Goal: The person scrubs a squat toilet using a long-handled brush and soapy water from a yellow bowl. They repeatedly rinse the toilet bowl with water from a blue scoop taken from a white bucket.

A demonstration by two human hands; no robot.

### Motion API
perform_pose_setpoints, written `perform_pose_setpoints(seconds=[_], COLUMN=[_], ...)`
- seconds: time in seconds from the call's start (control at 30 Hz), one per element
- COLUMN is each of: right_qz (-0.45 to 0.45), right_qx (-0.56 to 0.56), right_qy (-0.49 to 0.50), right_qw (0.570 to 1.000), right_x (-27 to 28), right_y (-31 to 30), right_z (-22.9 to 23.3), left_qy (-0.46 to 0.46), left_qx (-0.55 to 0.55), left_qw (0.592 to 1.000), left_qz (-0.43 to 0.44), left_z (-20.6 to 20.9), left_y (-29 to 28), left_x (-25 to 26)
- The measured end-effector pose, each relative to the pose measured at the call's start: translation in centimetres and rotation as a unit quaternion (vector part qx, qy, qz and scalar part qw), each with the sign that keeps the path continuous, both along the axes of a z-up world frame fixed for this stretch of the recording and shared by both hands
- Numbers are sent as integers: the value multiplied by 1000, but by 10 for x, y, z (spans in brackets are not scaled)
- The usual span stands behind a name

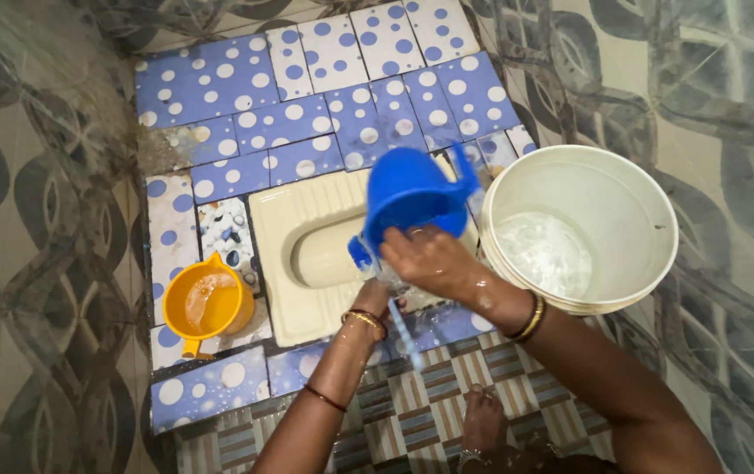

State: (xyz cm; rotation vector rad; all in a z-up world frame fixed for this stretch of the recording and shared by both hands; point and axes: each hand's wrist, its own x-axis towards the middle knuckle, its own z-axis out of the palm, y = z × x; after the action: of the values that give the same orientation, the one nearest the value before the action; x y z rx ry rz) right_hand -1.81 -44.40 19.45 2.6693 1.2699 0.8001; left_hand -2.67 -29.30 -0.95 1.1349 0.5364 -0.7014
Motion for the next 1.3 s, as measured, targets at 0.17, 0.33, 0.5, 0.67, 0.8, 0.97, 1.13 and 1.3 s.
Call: perform_pose_setpoints(seconds=[0.17,0.33,0.5,0.67,0.8,0.97,1.13,1.3], right_qz=[-23,-43,4,-255,-491,-499,-502,-517], right_qx=[9,-55,-108,-39,-56,-63,-75,-100], right_qy=[-105,-9,-210,-92,-32,231,456,534], right_qw=[994,997,972,962,869,833,731,662], right_x=[5,17,6,8,18,25,51,61], right_y=[-36,-40,28,27,-34,-149,-186,-191], right_z=[-4,-10,-18,21,26,11,-60,-100], left_qy=[19,-13,-35,29,18,-64,-117,-130], left_qx=[-52,-74,-27,-121,-49,104,290,415], left_qw=[998,995,996,989,999,990,940,866], left_qz=[-28,-65,-81,81,-7,-64,-139,-246], left_z=[57,58,10,10,23,27,60,68], left_y=[24,26,13,14,70,131,185,226], left_x=[1,-2,16,18,30,47,45,48])
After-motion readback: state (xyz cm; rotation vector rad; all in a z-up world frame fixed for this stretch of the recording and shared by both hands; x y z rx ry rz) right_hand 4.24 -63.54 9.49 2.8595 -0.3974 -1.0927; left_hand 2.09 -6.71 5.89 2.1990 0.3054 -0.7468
